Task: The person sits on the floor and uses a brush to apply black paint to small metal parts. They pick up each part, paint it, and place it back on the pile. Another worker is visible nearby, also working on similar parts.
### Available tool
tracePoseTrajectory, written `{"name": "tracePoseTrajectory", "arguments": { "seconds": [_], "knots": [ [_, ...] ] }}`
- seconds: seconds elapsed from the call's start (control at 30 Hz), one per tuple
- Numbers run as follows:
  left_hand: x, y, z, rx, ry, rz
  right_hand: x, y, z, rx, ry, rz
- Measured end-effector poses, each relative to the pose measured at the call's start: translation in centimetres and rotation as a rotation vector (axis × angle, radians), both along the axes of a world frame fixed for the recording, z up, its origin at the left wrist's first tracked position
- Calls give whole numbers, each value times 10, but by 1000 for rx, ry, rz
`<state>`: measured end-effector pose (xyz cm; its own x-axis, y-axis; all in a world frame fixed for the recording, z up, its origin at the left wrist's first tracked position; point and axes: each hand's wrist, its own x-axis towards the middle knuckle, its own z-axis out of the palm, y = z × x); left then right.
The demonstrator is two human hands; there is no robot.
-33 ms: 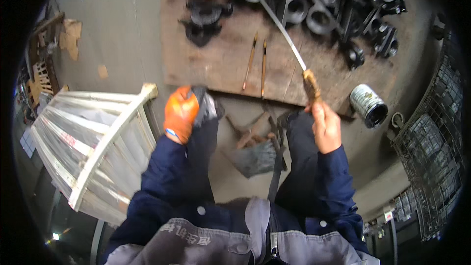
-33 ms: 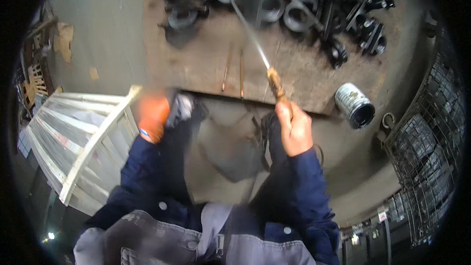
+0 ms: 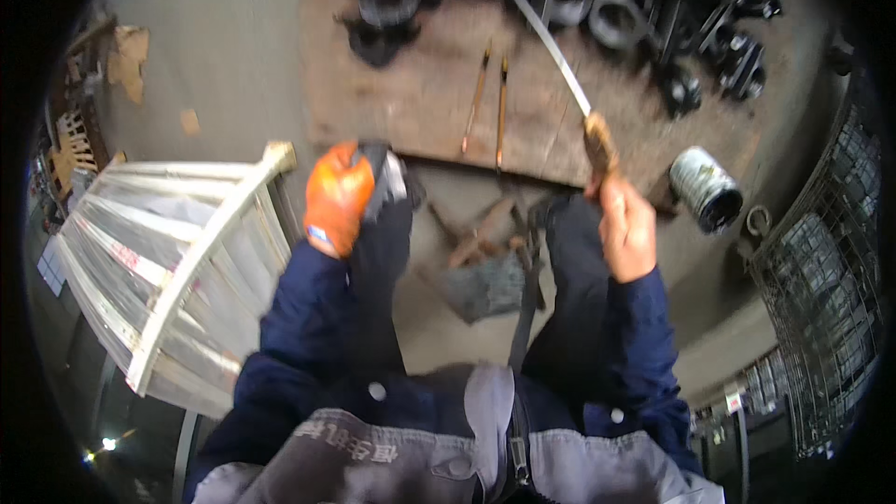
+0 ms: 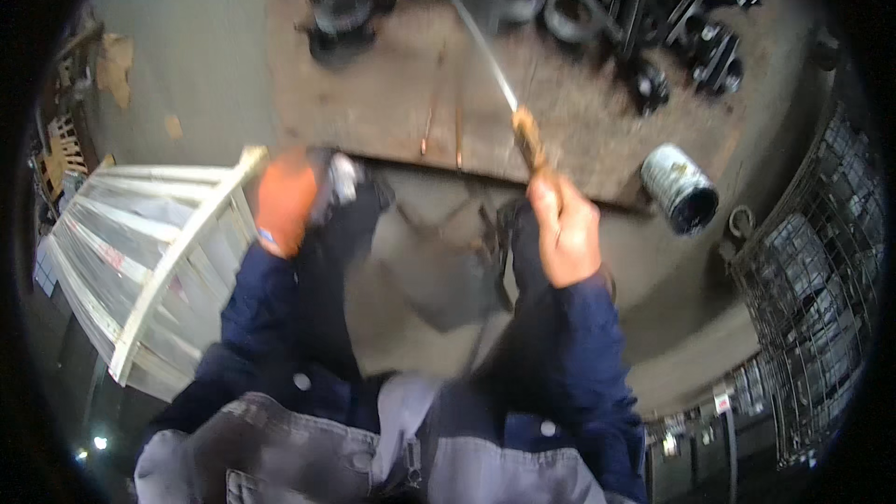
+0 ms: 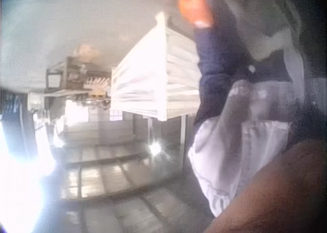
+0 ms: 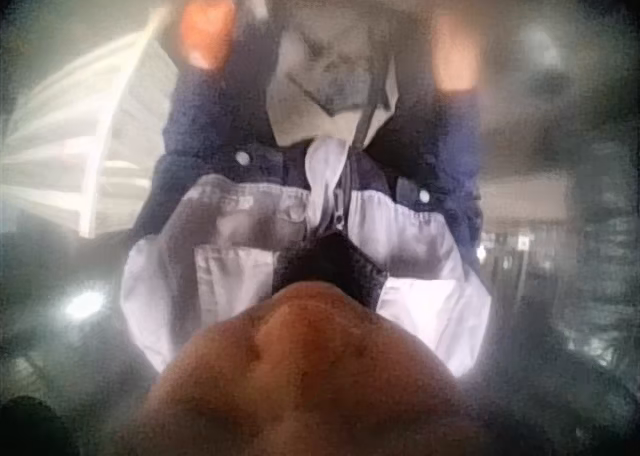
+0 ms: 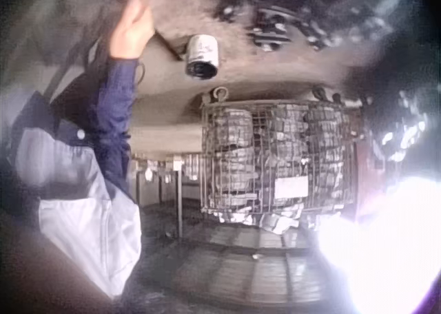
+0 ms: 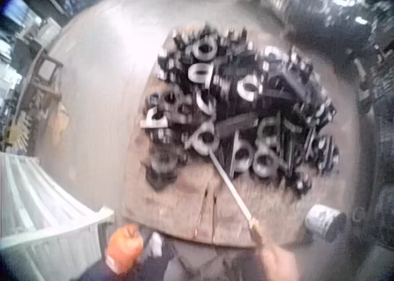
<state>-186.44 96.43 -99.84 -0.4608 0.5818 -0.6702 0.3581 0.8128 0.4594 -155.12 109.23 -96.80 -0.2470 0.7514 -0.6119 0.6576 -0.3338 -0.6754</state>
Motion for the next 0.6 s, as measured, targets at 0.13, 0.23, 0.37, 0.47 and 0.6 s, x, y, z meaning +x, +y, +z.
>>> {"name": "tracePoseTrajectory", "arguments": {
  "seconds": [0.13,0.23,0.37,0.47,0.6],
  "knots": [
    [37,-31,-21,-187,-112,-394,5,-2,-10,-152,19,8],
    [97,-42,-55,-446,-308,-890,3,-3,-13,-176,39,3],
    [168,-41,-83,-593,-546,-948,10,-1,-14,-217,-12,14],
    [212,-45,-93,-618,-600,-914,22,4,-11,-229,-35,1],
    [231,-71,-108,-547,-533,-705,36,9,-4,-273,-3,-26]
  ]
}}
